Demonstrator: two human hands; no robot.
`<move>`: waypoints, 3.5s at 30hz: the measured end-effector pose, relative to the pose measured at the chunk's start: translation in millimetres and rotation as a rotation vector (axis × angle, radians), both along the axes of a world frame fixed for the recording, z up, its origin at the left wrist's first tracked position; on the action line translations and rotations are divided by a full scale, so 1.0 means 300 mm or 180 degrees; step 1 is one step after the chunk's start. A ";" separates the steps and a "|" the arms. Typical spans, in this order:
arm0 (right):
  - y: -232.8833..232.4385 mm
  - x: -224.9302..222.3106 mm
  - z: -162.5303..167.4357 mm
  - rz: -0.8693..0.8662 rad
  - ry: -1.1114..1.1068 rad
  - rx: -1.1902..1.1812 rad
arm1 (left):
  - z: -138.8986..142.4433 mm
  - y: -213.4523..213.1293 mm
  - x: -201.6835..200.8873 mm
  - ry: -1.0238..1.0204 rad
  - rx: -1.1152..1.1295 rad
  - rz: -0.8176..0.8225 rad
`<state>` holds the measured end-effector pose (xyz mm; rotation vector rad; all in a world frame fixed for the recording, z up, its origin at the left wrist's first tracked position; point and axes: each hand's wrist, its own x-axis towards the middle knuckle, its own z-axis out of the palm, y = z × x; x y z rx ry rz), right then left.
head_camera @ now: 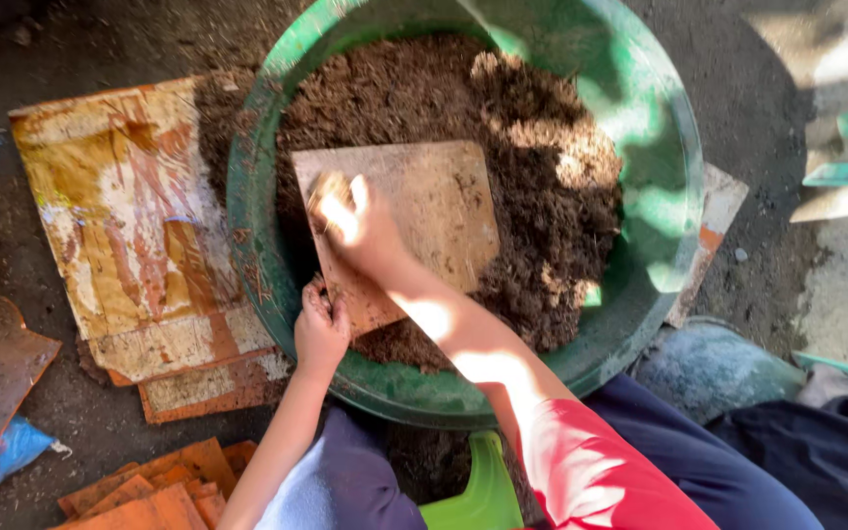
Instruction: The person sits on a small stool and repeatedly rubs a fibrous material from a green basin onto flat orange tiles to clean them. They handle the tiles one at a time, wiping both sides before stacking them.
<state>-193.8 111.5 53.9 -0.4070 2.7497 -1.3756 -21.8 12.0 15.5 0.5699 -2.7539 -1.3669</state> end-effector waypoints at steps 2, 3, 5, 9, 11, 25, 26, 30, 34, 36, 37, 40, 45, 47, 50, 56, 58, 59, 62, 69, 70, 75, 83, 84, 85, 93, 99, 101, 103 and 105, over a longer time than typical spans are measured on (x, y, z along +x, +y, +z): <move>0.066 0.183 0.058 0.0481 0.1358 0.0481 | -0.002 0.000 0.018 0.0324 -0.0309 -0.0072; 0.111 0.214 0.065 0.0721 0.2093 0.0735 | -0.001 0.001 0.019 0.0552 -0.0462 -0.0114; 0.262 0.236 0.059 -0.0276 -0.2673 -0.1943 | 0.009 -0.002 0.016 0.0426 -0.0096 -0.0161; 0.515 0.056 0.003 -0.1654 -0.0987 -0.0682 | 0.038 0.000 -0.003 -0.0542 0.0043 0.0001; 0.529 -0.016 -0.013 -0.1937 -0.0609 0.0352 | 0.045 0.000 -0.012 -0.0310 -0.0014 -0.0053; 0.682 -0.175 -0.257 -0.0808 -0.0909 0.2033 | 0.211 -0.010 -0.060 -0.0333 0.1536 -0.0310; 0.744 -0.159 -0.263 -0.0467 -0.0828 0.2449 | 0.254 -0.022 -0.072 0.0073 0.2130 -0.0865; 0.899 -0.091 -0.210 -0.0082 -0.0668 0.2839 | 0.369 -0.015 -0.172 0.0646 0.0305 -0.2522; 0.956 -0.077 -0.092 -0.0680 -0.1762 0.2551 | 0.440 0.049 -0.320 0.0902 -0.1953 -0.3253; 0.972 -0.084 -0.046 -0.0641 -0.1973 0.1982 | 0.509 0.066 -0.386 0.0757 -0.2679 -0.3659; 0.974 -0.082 -0.032 -0.0608 -0.2125 0.1682 | 0.545 0.083 -0.421 0.1452 -0.2798 -0.3730; 0.968 -0.064 -0.034 -0.0595 -0.2659 0.1800 | 0.664 0.158 -0.546 0.2828 -0.3078 -0.3917; 0.954 -0.044 -0.104 -0.0752 -0.2188 0.1498 | 0.892 0.164 -0.627 0.2044 -0.3297 -0.3769; 0.968 -0.057 -0.107 -0.0746 -0.2262 0.1352 | 0.958 0.140 -0.620 0.1987 -0.2961 -0.3223; 1.002 -0.086 -0.062 -0.0588 -0.2761 0.1314 | 1.009 0.075 -0.594 0.1696 -0.2556 -0.2576; 0.986 -0.074 0.011 -0.0307 -0.2740 0.1735 | 0.850 -0.208 -0.543 0.0730 -0.0290 -0.0883; 0.949 -0.043 -0.024 -0.0327 -0.2601 0.1972 | 0.698 -0.301 -0.559 0.0472 0.0376 -0.0245; 0.932 -0.024 -0.051 -0.0450 -0.2434 0.2037 | 0.600 -0.327 -0.566 0.0245 0.0636 0.0162; 0.899 0.032 -0.134 -0.1147 -0.2129 0.1815 | 0.315 -0.379 -0.510 -0.0467 0.0763 0.0992; 0.919 -0.002 -0.101 -0.1546 -0.2480 0.1088 | -0.073 -0.250 -0.246 0.0414 0.3617 0.1470; 0.893 -0.018 -0.082 -0.1872 -0.2781 0.0547 | -0.068 -0.221 -0.209 0.0507 0.3886 0.1141; 0.628 -0.061 -0.050 -0.0664 -0.2016 -0.0226 | 0.057 -0.112 -0.153 0.0494 0.4667 0.0541; 0.248 -0.077 -0.011 -0.0488 -0.1355 -0.1123 | 0.113 -0.084 -0.148 0.0328 0.4808 0.0516; 0.199 -0.058 0.011 -0.0491 -0.1497 -0.0754 | 0.101 -0.084 -0.143 0.0390 0.4770 0.0478; 0.150 -0.007 0.033 -0.0485 -0.1654 -0.0376 | 0.089 -0.085 -0.139 0.0308 0.4836 0.0593; 0.176 0.290 -0.050 0.0961 0.1427 0.0713 | 0.075 -0.085 -0.118 0.0102 0.4416 0.0671; 0.495 -0.085 -0.247 -0.1716 -0.2219 0.0030 | 0.064 -0.054 -0.137 0.0109 0.4360 0.0822; 0.540 -0.177 -0.264 -0.1391 -0.0877 0.1342 | 0.041 -0.032 -0.123 0.0115 0.4635 0.0941; 0.533 -0.189 -0.256 -0.1333 0.0083 0.1938 | 0.001 -0.010 -0.134 0.0031 0.4809 0.1004; 0.475 -0.102 -0.232 -0.1292 0.0104 0.1441 | -0.028 0.023 -0.090 -0.0400 0.4888 0.1325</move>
